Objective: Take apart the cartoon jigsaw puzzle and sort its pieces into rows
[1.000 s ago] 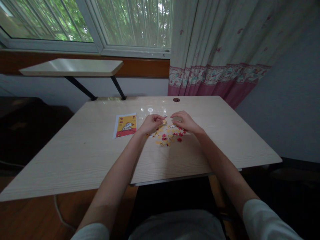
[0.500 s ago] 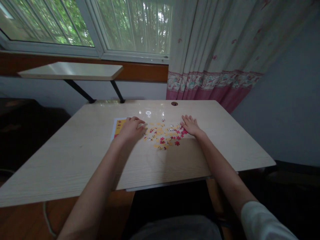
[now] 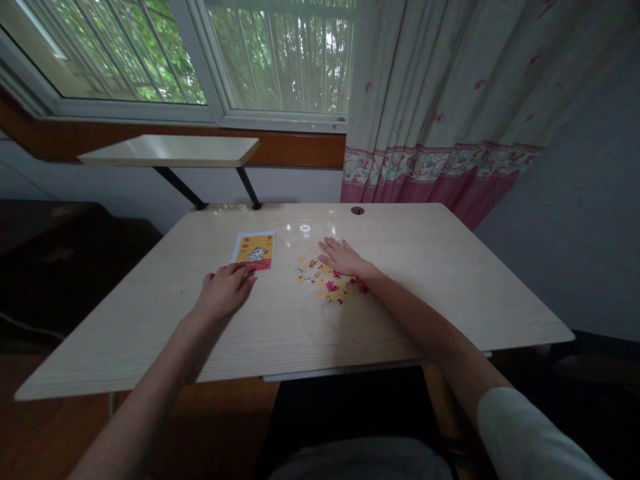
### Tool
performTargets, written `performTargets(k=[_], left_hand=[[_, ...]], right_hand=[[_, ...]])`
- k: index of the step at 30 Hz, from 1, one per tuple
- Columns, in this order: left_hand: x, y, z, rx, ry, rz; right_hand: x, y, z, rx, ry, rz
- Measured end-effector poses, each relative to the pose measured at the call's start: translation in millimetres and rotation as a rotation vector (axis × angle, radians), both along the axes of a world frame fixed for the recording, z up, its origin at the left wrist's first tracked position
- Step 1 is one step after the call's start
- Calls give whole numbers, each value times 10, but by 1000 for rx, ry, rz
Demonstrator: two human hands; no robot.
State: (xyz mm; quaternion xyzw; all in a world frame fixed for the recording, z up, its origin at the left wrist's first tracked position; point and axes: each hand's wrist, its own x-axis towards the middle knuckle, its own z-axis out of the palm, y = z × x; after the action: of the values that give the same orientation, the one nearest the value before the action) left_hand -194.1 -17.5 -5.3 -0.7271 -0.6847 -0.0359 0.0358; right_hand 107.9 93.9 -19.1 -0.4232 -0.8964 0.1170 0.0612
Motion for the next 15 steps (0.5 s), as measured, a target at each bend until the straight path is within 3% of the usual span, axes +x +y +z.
performTargets(k=[5, 10, 12, 15], left_hand=[[-145, 280, 2, -21, -24, 52], [-43, 501, 60, 16, -29, 32], [39, 493, 76, 71, -26, -4], [115, 347, 61, 92, -100, -168]], right_hand=[[-358, -116, -49, 35, 35, 142], [-701, -278, -21, 40, 58, 305], [-720, -318, 45, 8, 65, 326], [-495, -336, 178, -36, 91, 324]])
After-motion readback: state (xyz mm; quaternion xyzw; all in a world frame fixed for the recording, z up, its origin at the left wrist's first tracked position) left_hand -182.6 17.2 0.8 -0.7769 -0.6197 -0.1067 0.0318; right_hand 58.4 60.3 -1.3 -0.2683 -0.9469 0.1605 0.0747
